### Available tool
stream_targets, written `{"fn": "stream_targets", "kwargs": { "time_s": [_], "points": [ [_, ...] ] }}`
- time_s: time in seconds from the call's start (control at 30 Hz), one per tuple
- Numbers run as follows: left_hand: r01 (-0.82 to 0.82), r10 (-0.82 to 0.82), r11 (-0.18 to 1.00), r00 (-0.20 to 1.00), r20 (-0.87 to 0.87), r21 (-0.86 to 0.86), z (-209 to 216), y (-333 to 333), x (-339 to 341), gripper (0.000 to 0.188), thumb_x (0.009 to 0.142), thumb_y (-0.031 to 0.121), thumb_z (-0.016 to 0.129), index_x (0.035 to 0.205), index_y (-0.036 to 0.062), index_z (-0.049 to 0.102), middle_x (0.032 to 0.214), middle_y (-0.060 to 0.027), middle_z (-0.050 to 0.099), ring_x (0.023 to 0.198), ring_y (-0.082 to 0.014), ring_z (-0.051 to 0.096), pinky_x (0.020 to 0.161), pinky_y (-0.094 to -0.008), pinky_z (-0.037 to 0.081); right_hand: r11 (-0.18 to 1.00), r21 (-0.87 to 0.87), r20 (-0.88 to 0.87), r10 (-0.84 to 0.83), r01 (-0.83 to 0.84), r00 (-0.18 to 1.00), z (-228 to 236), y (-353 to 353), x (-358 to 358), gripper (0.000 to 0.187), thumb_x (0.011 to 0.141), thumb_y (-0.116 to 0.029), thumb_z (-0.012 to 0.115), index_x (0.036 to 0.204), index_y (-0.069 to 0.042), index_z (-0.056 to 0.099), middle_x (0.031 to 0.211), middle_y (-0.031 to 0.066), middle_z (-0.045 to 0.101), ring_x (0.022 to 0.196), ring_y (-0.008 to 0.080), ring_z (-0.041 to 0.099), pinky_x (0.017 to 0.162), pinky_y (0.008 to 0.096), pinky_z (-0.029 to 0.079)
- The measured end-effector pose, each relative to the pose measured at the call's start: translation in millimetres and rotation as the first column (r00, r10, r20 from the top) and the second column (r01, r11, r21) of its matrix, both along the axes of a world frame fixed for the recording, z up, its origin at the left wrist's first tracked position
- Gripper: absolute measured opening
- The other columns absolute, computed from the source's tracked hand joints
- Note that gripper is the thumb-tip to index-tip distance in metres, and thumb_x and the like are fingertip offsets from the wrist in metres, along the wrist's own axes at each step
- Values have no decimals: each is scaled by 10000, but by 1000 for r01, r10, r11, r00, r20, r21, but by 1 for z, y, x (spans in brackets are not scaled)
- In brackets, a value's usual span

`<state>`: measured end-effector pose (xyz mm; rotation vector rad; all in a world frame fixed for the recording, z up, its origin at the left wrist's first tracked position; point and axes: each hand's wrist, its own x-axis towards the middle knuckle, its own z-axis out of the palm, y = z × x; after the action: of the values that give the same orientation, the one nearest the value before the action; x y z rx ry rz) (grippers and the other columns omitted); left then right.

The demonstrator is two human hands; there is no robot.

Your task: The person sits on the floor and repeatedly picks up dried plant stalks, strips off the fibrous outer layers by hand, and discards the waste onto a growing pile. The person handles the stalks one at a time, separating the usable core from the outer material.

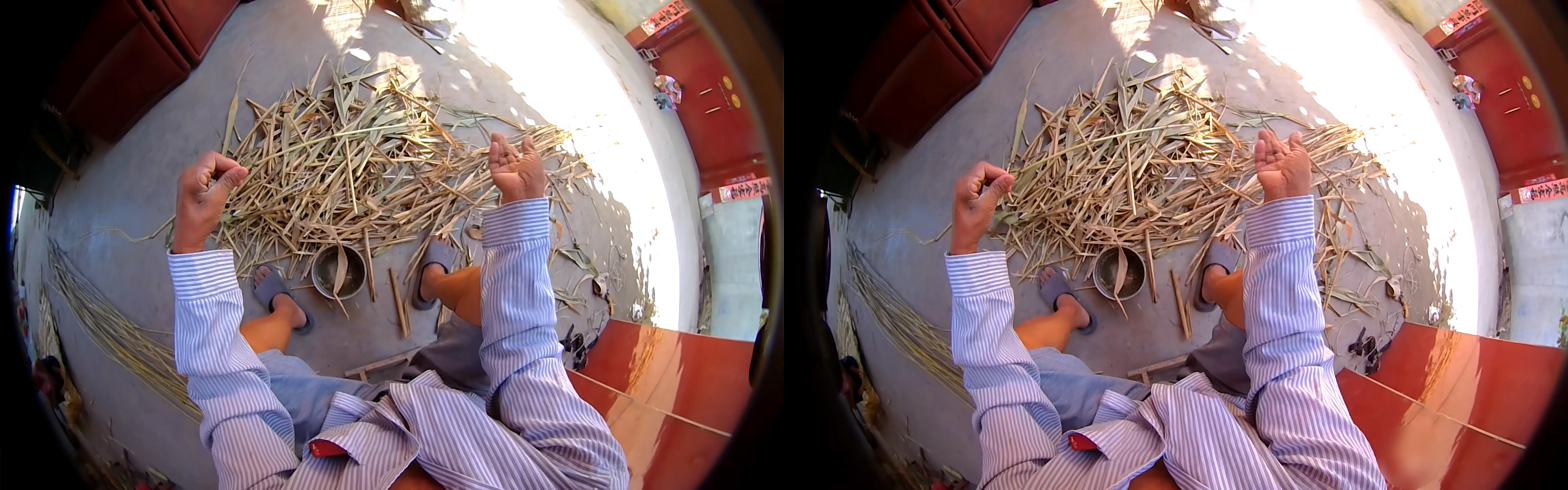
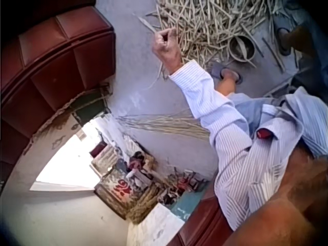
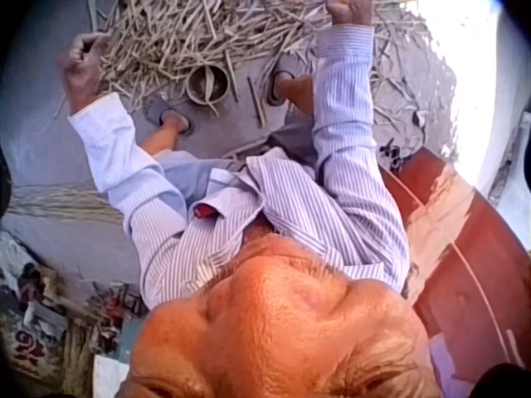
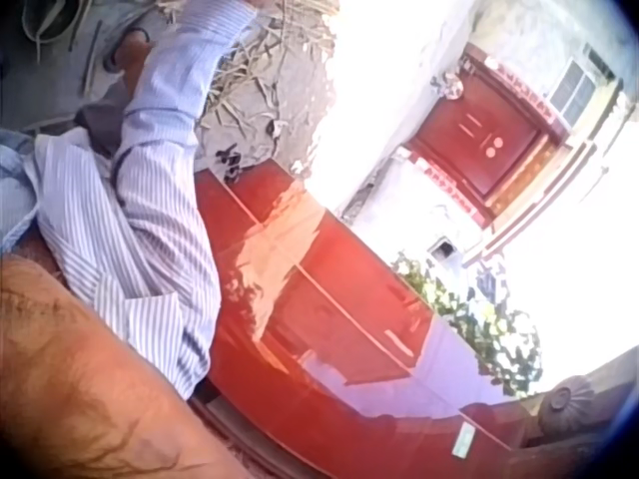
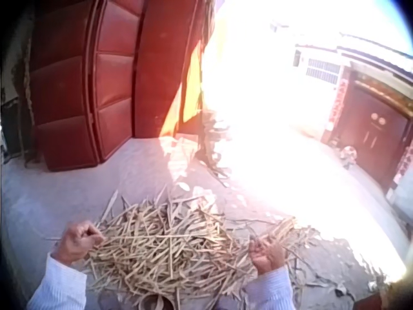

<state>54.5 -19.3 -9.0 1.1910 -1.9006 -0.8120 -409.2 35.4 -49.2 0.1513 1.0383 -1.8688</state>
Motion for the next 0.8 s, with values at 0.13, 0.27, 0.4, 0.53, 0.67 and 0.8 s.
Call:
{"fn": "stream_targets", "kwargs": {
  "time_s": [0.13, 0.27, 0.4, 0.53, 0.67, 0.8],
  "points": [
    [-15, 15, 1000, 1000, 13, -8, 5, 1, -5, 146, 859, 112, 697, 815, -7, 625, 715, -21, 612, 675, -76, 548, 625, -234, 449, 883, -27, 63, 469, -468, 881, -4, -12, 62, 371, 971, -213, 561, 1236, 13, 434, 1203, 145, 583, 981, 217, 652, 774, 282, 563],
    [-5, 6, 1000, 999, -50, 8, 3, 10, 2, 120, 861, 93, 690, 822, -6, 635, 727, -22, 622, 683, -80, 562, 632, -237, 462, 812, -202, -9, 557, -548, 830, -3, -25, 116, 257, 925, -176, 637, 1103, -9, 555, 1015, 90, 656, 867, 145, 658, 625, 220, 534],
    [51, -49, 998, 997, 60, -31, 1, 19, 11, 122, 814, 143, 690, 827, 26, 656, 708, -58, 630, 634, -142, 588, 592, -297, 451, 821, -232, -62, 523, -522, 850, -21, -35, 111, 223, 912, -189, 659, 1075, -47, 605, 1016, 26, 665, 775, 67, 604, 598, 190, 479],
    [156, -94, 976, 930, 356, -149, 2, 23, 9, 141, 787, 220, 649, 809, 81, 640, 730, -108, 647, 686, -310, 625, 612, -425, 468, 790, -191, -137, 566, -582, 813, -44, -50, 95, 229, 981, -212, 543, 1110, -24, 565, 1008, 47, 663, 769, 85, 606, 607, 198, 520],
    [332, 1, 897, 658, 753, -291, -11, 55, 36, 121, 749, 121, 648, 762, 59, 545, 733, -95, 608, 718, -292, 612, 627, -408, 455, 783, -45, -130, 611, -620, 781, -50, -38, 102, 253, 981, -193, 546, 1168, -24, 528, 1075, 58, 652, 788, 81, 615, 617, 180, 520],
    [367, 15, 918, 345, 939, -149, 7, 81, 76, 124, 701, 35, 632, 761, 43, 523, 726, -98, 593, 755, -291, 613, 645, -404, 465, 714, -64, -150, 683, -697, 714, -46, -40, 99, 248, 972, -180, 559, 1156, -17, 527, 1075, 75, 651, 792, 85, 615, 617, 177, 517]
  ]
}}
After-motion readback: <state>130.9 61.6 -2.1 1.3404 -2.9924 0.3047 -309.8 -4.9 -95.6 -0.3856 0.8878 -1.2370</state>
